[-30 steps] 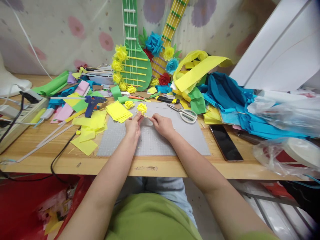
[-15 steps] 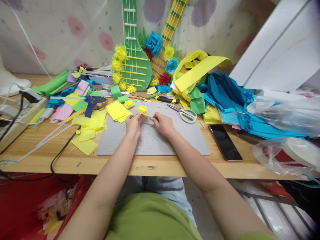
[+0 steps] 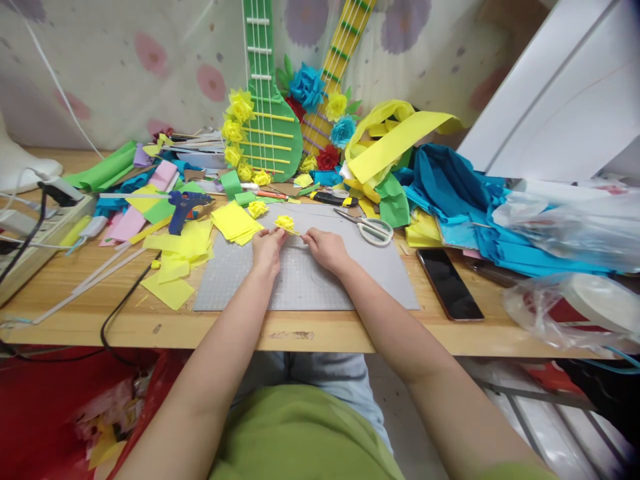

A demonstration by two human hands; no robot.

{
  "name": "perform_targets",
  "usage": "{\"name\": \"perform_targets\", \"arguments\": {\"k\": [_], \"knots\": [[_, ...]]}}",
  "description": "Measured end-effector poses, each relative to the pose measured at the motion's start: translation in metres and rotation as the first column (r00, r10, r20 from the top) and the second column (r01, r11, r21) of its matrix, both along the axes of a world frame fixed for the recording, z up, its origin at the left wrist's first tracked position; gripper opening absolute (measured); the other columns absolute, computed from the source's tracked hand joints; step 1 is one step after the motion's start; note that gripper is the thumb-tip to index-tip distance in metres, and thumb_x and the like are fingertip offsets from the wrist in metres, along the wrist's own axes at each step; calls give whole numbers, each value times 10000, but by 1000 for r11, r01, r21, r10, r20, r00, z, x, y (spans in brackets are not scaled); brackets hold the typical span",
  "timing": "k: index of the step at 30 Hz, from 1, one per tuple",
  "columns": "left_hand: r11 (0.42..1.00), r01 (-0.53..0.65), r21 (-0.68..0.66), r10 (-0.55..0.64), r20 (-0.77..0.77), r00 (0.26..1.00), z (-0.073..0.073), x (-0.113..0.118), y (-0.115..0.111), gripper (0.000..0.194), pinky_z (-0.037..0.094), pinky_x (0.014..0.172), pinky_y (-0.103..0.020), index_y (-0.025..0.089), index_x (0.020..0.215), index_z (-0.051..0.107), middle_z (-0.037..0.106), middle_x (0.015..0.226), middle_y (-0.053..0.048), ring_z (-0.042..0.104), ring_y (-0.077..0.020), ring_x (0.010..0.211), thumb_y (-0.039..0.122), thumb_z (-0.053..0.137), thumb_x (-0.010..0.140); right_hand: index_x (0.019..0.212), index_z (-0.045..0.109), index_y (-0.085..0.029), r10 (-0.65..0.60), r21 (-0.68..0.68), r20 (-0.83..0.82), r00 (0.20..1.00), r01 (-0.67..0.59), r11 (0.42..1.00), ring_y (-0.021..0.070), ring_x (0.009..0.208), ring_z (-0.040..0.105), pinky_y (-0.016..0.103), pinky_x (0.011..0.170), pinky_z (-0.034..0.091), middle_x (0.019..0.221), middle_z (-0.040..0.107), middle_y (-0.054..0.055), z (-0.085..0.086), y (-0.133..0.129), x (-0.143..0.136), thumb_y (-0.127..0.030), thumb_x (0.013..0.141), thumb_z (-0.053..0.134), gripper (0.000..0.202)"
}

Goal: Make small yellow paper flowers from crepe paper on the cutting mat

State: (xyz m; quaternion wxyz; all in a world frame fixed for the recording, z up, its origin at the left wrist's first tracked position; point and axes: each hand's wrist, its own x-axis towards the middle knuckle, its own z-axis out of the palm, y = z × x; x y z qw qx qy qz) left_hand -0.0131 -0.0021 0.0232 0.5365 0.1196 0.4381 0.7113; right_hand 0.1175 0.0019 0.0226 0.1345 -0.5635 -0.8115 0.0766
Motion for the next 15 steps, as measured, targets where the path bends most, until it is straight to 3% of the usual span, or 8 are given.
{"name": "perform_targets", "arguments": {"k": [4, 9, 15], "knots": [[999, -30, -31, 29, -25, 999, -1, 0, 2, 360, 489, 776, -288, 190, 780, 341, 557, 707, 20, 595, -80, 639, -61, 559, 643, 934, 557, -216, 30, -38, -6, 1000, -30, 999, 164, 786, 603, 248, 620, 315, 883, 674, 48, 0, -2, -2, -370, 916, 260, 334], [998, -55, 4, 55, -69, 996, -2, 1, 3, 358, 496, 767, -268, 199, 793, 331, 564, 711, 34, 602, -71, 645, -35, 570, 663, 1019, 484, -217, 9, -22, -103, 995, -11, 1000, 173, 770, 604, 244, 609, 323, 884, 669, 31, 0, -4, -3, -390, 883, 355, 255], [1000, -9, -21, 8, -17, 1000, -2, 0, 1, 288, 508, 740, -267, 184, 796, 352, 564, 664, 23, 600, -72, 601, 17, 571, 712, 961, 502, -232, -8, -29, -148, 989, 4, 1000, 157, 718, 592, 239, 618, 330, 818, 668, 9, -2, -2, 1, -367, 881, 354, 216]]}}
